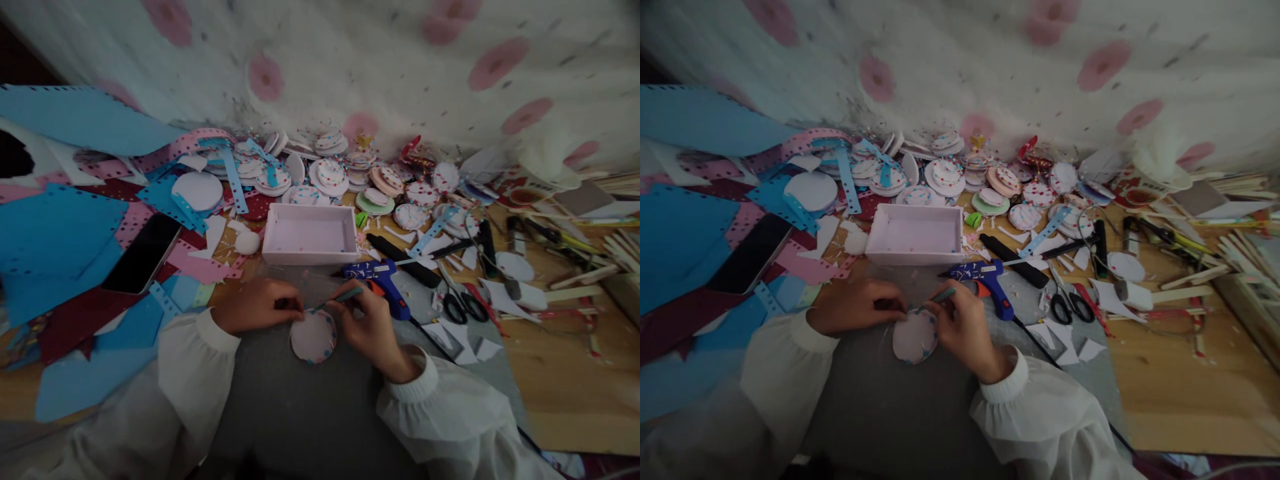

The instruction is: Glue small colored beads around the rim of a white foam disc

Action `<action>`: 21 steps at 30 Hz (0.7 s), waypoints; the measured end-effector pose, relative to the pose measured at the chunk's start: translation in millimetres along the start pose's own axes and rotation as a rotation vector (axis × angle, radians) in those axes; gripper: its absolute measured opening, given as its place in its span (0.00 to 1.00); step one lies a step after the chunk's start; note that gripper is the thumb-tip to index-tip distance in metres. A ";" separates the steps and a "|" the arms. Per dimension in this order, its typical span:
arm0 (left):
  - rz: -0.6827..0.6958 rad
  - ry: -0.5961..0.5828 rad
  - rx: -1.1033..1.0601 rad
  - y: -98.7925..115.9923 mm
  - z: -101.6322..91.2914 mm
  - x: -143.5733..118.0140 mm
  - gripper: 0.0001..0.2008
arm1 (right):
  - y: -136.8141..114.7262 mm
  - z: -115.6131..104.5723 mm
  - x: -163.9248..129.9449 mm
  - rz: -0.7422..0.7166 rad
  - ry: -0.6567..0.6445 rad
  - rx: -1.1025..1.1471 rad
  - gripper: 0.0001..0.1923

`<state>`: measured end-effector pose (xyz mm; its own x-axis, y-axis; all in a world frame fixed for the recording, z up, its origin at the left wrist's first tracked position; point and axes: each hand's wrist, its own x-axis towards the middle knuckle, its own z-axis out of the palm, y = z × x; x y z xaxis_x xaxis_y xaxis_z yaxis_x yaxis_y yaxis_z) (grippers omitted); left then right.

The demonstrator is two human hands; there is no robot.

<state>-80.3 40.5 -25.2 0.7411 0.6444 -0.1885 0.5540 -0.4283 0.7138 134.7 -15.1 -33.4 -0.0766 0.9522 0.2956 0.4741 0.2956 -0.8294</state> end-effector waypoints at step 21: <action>0.001 -0.016 0.056 6.4 -4.0 0.3 0.08 | 1.0 0.4 -1.8 -0.064 0.017 -0.003 0.04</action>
<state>-78.0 40.5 -18.0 0.7476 0.6337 -0.1988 0.5732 -0.4645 0.6750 135.0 -16.5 -35.0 -0.0924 0.9298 0.3562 0.4716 0.3560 -0.8068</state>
